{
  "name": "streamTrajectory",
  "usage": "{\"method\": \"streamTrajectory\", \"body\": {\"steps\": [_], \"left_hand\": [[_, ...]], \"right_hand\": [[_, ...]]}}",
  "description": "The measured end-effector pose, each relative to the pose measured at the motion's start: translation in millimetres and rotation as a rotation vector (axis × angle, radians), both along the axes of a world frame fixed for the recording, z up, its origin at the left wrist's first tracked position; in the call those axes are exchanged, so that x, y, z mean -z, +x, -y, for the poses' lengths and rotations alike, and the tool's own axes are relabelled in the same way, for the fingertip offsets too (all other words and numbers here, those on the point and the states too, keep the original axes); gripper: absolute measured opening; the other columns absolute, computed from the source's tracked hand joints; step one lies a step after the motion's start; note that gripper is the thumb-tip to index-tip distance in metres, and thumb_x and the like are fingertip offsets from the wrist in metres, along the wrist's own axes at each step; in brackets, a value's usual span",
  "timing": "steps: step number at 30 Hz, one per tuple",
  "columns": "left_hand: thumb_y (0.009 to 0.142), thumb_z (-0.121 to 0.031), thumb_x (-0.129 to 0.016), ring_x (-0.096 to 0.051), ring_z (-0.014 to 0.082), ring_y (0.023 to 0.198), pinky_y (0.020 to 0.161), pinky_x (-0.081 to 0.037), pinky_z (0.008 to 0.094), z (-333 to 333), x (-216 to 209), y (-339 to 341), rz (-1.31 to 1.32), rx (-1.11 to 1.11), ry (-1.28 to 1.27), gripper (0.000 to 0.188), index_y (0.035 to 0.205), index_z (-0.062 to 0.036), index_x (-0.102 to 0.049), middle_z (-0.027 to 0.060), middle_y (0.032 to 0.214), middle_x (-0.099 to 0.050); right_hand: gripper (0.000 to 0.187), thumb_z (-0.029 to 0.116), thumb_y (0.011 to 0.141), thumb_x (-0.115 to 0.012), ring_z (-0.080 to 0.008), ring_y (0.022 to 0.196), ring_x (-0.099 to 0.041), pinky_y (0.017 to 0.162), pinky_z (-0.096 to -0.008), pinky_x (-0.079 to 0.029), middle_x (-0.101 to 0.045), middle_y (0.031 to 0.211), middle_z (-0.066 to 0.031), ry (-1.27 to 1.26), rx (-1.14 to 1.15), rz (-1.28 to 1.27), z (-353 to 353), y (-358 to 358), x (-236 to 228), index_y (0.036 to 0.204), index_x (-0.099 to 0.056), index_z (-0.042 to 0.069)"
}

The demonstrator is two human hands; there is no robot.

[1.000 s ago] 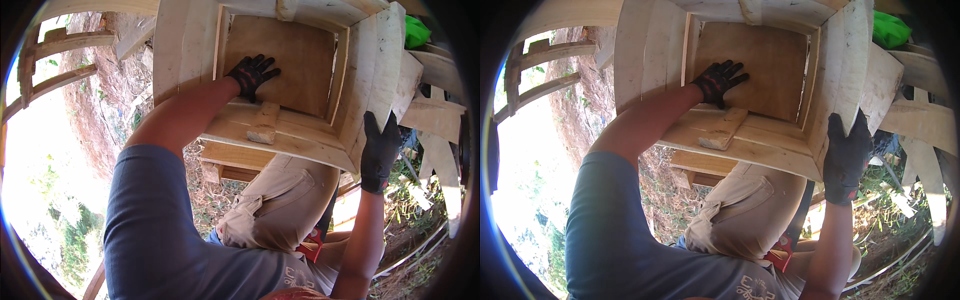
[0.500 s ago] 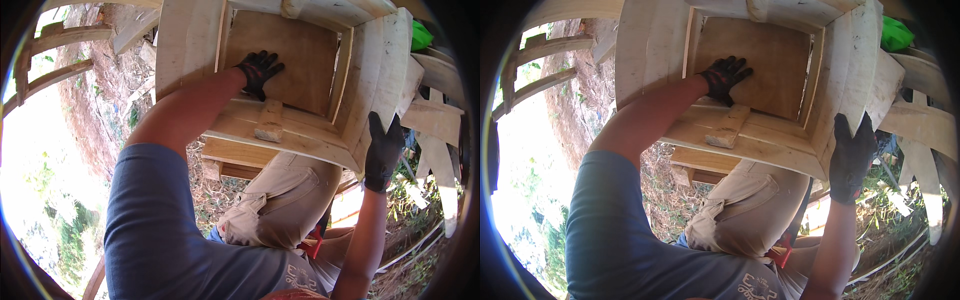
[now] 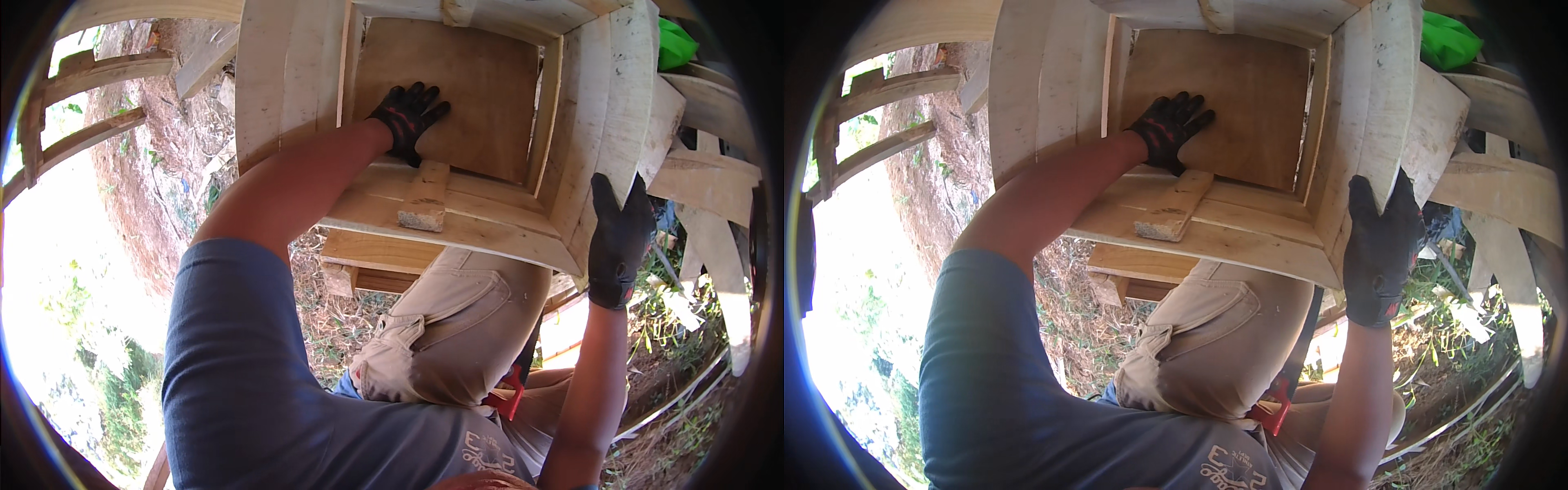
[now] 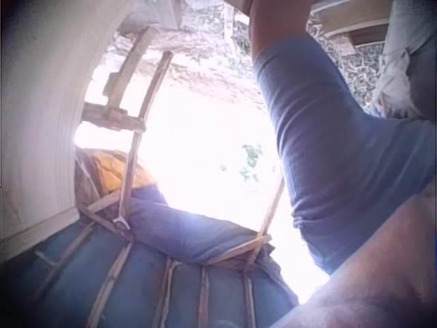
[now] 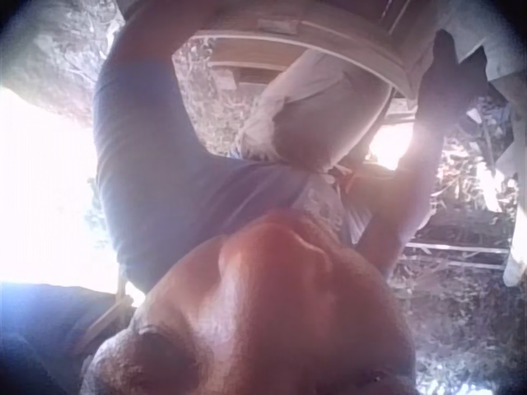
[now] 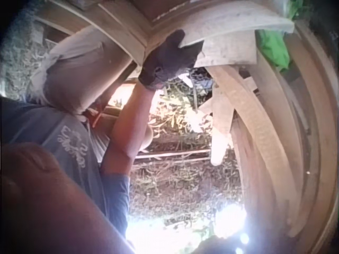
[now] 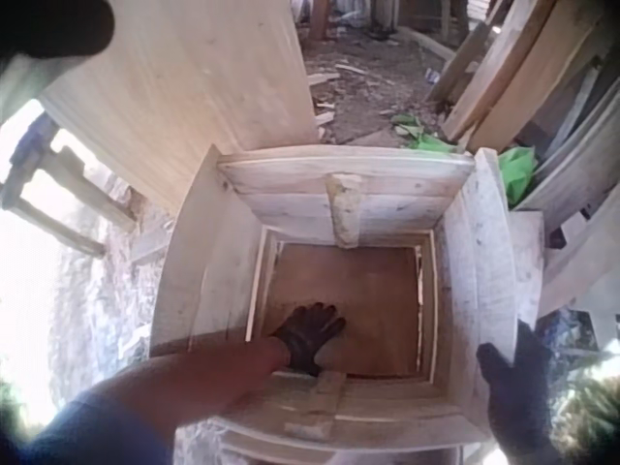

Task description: The person saws a piece of plywood on a wooden structure, then places the cut piece into a wooden crate and continues sawing another section of wood.

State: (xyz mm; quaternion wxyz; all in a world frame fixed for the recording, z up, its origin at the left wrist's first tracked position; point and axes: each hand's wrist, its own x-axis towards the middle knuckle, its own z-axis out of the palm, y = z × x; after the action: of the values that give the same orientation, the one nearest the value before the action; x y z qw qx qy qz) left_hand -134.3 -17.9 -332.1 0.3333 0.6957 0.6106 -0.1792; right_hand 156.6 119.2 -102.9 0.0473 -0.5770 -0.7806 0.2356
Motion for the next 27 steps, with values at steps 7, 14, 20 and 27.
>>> {"method": "streamTrajectory", "body": {"steps": [7,14,20,27], "left_hand": [[0.075,-0.064,-0.089,-0.011,0.0462,0.168,0.132,-0.016,0.0636,-1.5,4.5,-1.4,0.001,0.016,-0.01,0.136,0.178,-0.0201,-0.012,0.021,0.183,-0.008],[0.073,-0.06,-0.092,-0.012,0.045,0.168,0.131,-0.018,0.0637,0.7,9.1,-7.3,0.001,0.047,0.005,0.139,0.178,-0.0208,-0.011,0.0202,0.184,-0.008],[0.073,-0.054,-0.093,-0.014,0.0454,0.168,0.13,-0.021,0.0641,0.9,5.6,-3.0,-0.009,0.032,0.032,0.135,0.177,-0.0176,-0.014,0.0217,0.183,-0.01],[0.08,-0.051,-0.09,-0.016,0.0467,0.167,0.127,-0.027,0.0659,-8.7,-11.4,15.2,-0.061,0.003,-0.04,0.128,0.175,-0.008,-0.016,0.0263,0.181,-0.011]], "right_hand": [[0.044,0.025,0.1,-0.07,-0.0398,0.109,-0.075,0.097,-0.0483,-0.054,-0.078,0.118,-0.0237,0.001,0.026,-0.041,0.1,0.7,3.5,0.135,-0.068,-0.002],[0.045,0.025,0.1,-0.07,-0.0396,0.109,-0.075,0.097,-0.0482,-0.054,-0.078,0.119,-0.0233,-0.004,0.026,-0.033,0.5,-0.3,3.5,0.135,-0.068,-0.002],[0.045,0.025,0.099,-0.071,-0.0402,0.109,-0.075,0.097,-0.0484,-0.054,-0.078,0.118,-0.0238,0.0,0.018,-0.037,-0.2,0.7,3.9,0.135,-0.068,-0.002],[0.045,0.022,0.098,-0.069,-0.0432,0.108,-0.075,0.095,-0.0499,-0.055,-0.078,0.117,-0.026,-0.045,0.017,-0.067,-0.8,-2.8,-0.4,0.136,-0.067,-0.002]]}}
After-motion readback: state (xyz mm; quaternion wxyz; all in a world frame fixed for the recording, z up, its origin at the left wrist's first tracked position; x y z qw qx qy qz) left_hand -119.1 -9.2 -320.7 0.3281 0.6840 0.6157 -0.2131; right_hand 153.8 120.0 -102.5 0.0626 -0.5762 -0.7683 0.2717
